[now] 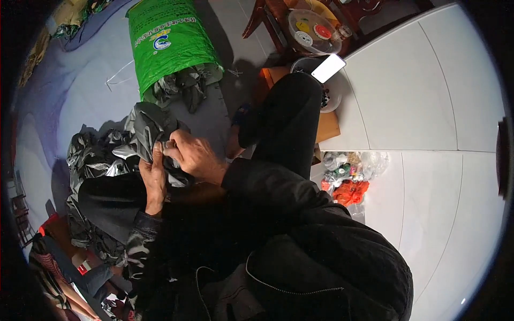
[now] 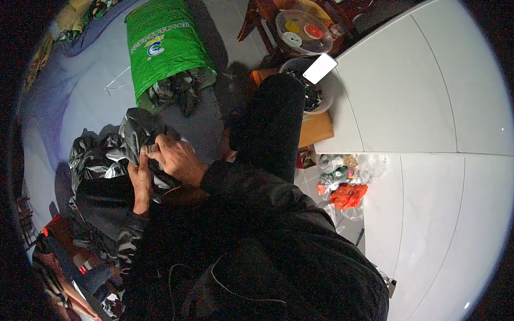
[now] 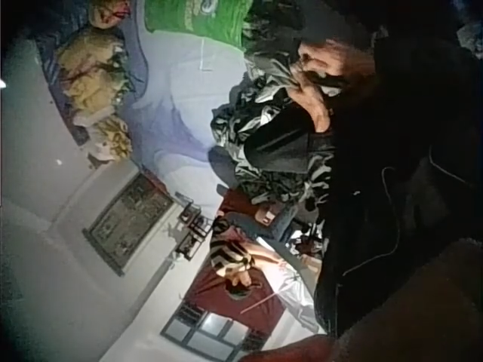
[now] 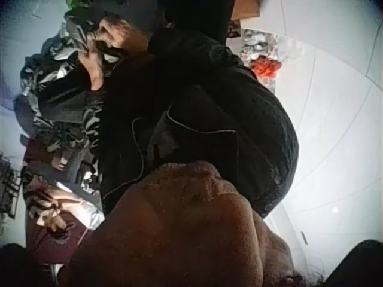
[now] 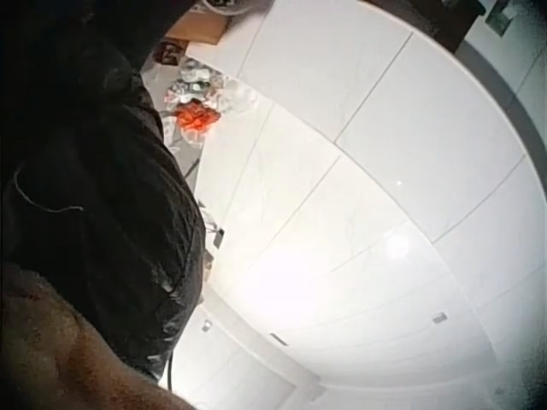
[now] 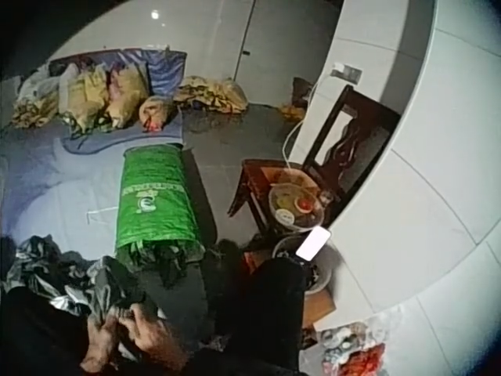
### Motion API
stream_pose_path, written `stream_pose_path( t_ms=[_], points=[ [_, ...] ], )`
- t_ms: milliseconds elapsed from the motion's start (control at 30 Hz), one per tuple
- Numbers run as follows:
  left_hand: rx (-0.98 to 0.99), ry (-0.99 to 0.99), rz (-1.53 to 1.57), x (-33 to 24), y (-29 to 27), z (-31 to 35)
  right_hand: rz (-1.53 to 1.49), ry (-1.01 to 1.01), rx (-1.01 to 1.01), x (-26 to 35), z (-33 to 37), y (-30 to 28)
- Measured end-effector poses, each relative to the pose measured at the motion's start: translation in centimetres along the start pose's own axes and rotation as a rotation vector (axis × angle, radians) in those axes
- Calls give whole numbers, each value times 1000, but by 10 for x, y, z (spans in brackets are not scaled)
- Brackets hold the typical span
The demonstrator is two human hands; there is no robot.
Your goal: Sorting and organizing protective clothing into a bin.
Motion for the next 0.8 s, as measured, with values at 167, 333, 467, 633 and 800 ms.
stream_pose_path(
  t_ms=[167, 333, 467, 633, 800],
  points=[
    [11, -159, 159, -12, 11, 5, 83, -74, -79, 2, 6, 2],
    [43, -234, 155, -4, 13, 8, 56, 36, -77, -13, 4, 1],
    [52, -283, 83, -7, 13, 10, -29, 110, -156, -23, -1, -5],
    [17, -265, -8, 14, -23, -7, 38, 80, -131, -29, -13, -30],
    [-138, -271, 282, 4, -48, -17, 115, -25, -74, -43, -34, -78]
  ],
)
Point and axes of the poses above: each hand's wrist, its own z-axis away from the middle knuckle, its own y-axis out of the palm, x = y × z, the point moved 4 cm from there along -z, towards the middle knuckle, and after that the axes turned 3 degrees about -x, right-handed, at the moved point
